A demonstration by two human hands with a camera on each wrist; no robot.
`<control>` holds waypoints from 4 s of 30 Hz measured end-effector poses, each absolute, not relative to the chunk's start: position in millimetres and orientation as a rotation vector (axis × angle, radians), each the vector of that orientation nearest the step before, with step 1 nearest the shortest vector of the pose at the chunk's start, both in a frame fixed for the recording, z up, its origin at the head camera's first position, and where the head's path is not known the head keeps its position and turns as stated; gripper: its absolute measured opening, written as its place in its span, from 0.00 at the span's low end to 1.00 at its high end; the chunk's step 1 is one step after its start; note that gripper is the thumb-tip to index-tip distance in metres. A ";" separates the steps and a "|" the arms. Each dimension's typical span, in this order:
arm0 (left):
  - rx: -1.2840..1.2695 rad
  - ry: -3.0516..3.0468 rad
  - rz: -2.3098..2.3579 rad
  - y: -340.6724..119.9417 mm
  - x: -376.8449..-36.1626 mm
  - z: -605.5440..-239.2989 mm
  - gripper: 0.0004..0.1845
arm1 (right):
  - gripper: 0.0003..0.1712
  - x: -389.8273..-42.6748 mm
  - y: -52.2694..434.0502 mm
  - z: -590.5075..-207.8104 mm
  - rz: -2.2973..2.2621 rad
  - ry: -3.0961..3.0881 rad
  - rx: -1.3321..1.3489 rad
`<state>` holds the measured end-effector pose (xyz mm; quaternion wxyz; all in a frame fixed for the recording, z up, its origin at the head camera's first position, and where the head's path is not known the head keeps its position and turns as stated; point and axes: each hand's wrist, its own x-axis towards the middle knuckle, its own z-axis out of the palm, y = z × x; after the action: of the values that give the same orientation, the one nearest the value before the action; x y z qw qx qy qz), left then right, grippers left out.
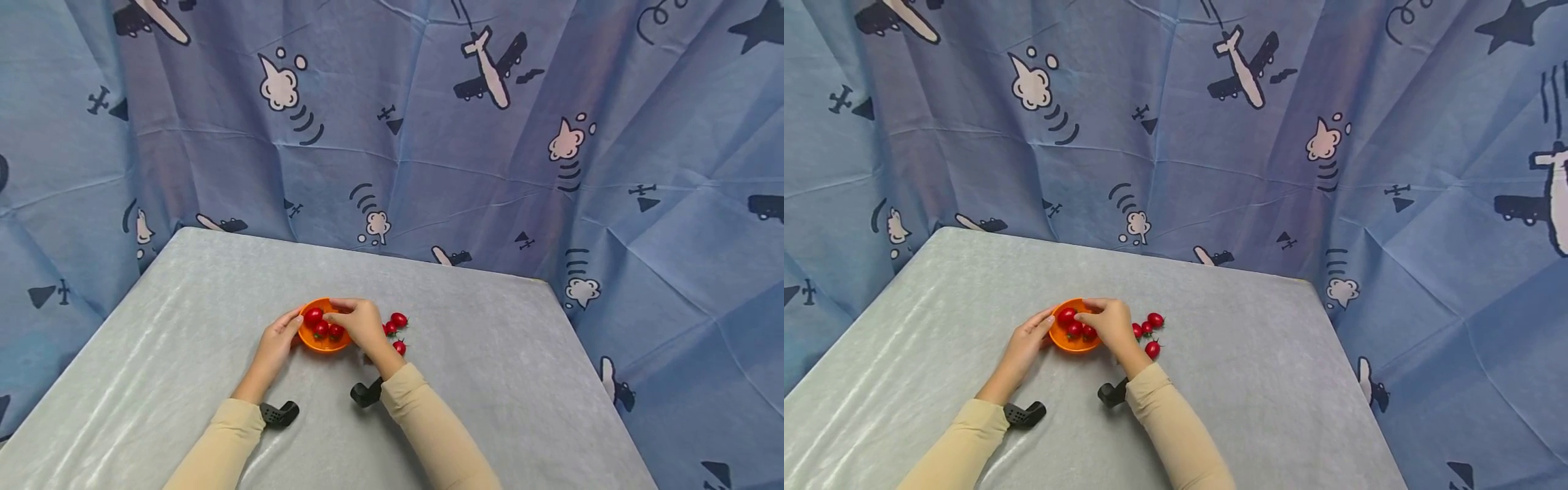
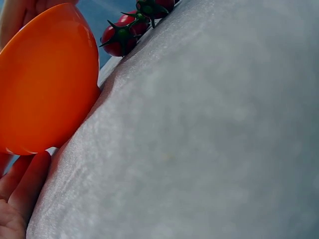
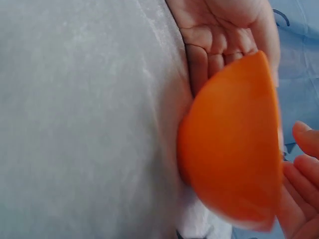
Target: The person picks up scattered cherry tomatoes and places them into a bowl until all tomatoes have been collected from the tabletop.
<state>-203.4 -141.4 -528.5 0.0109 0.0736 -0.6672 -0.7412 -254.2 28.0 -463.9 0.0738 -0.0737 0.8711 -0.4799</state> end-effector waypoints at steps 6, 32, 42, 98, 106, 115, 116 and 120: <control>0.245 -2.087 -2.305 -142.3 -205.0 -528.7 0.25 | 0.21 -251.6 48.1 -457.1 -1.566 2.587 -0.224; 0.263 -2.106 -2.303 -142.4 -207.7 -532.8 0.25 | 0.21 -239.9 124.7 -463.0 -1.686 2.648 -0.035; 0.244 -2.082 -2.286 -141.6 -205.9 -532.7 0.26 | 0.20 -231.9 143.1 -463.7 -1.653 2.638 0.084; 0.272 -2.099 -2.308 -142.1 -206.1 -529.5 0.25 | 0.24 -226.3 160.9 -508.8 -1.708 2.538 0.140; 0.257 -2.082 -2.308 -141.5 -206.4 -529.1 0.24 | 0.23 -226.9 159.2 -509.9 -1.608 2.601 0.108; 0.265 -2.088 -2.302 -142.3 -205.6 -528.6 0.24 | 0.22 -226.1 157.5 -509.6 -1.544 2.642 0.103; 0.265 -2.090 -2.304 -142.4 -205.5 -528.5 0.25 | 0.22 -226.1 157.3 -509.8 -1.539 2.646 0.104; 0.262 -2.094 -2.316 -142.8 -205.4 -528.1 0.25 | 0.21 -226.1 156.7 -510.3 -1.526 2.658 0.097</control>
<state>-205.4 -142.8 -528.1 0.0044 0.0837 -0.6683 -0.7391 -226.1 156.7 -510.3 0.0376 0.0315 0.8661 -0.4974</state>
